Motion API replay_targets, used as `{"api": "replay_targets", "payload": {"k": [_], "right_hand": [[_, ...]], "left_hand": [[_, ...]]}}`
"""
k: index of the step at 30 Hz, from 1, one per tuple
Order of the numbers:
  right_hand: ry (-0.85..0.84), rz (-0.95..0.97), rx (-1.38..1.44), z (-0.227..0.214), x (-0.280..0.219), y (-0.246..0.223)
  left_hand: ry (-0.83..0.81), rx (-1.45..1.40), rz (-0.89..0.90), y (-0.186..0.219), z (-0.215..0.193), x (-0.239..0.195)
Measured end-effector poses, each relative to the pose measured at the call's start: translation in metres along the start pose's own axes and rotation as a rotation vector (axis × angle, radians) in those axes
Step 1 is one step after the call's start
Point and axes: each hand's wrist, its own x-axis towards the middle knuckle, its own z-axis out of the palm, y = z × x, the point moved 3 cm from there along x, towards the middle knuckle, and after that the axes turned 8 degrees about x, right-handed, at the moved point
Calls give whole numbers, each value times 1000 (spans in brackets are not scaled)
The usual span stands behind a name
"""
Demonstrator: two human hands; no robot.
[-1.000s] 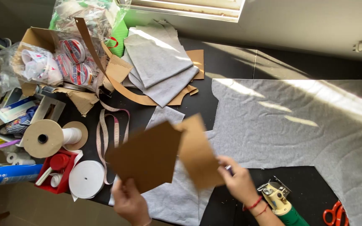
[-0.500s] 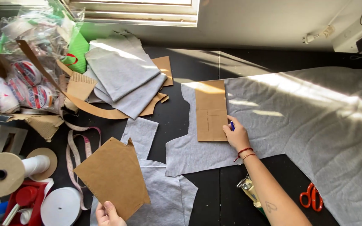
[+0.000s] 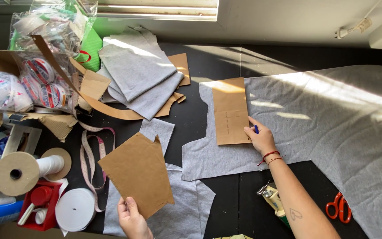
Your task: Cutting fabric using a rotary cutter and scissors and organizing paper patterns
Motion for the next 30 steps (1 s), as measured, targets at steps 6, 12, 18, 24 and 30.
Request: {"api": "replay_targets", "payload": {"k": [6,12,18,24,30], "right_hand": [[-37,40,-20,-1,-5,-9],[-27,-19,-199,2,-6,-13],[172,-185,-220,-7,-54,-46],[-391,21,-153,-37,-92,-49],[119,-80,-66,-118,-38,18]], "left_hand": [[-39,-20,-80,5,3,-8],[-51,-7,-81,4,9,-12],[-372,347,45,31,43,-28],[-874,545,299,83,127,-64],[-896,320,300,108,194,-78]]}}
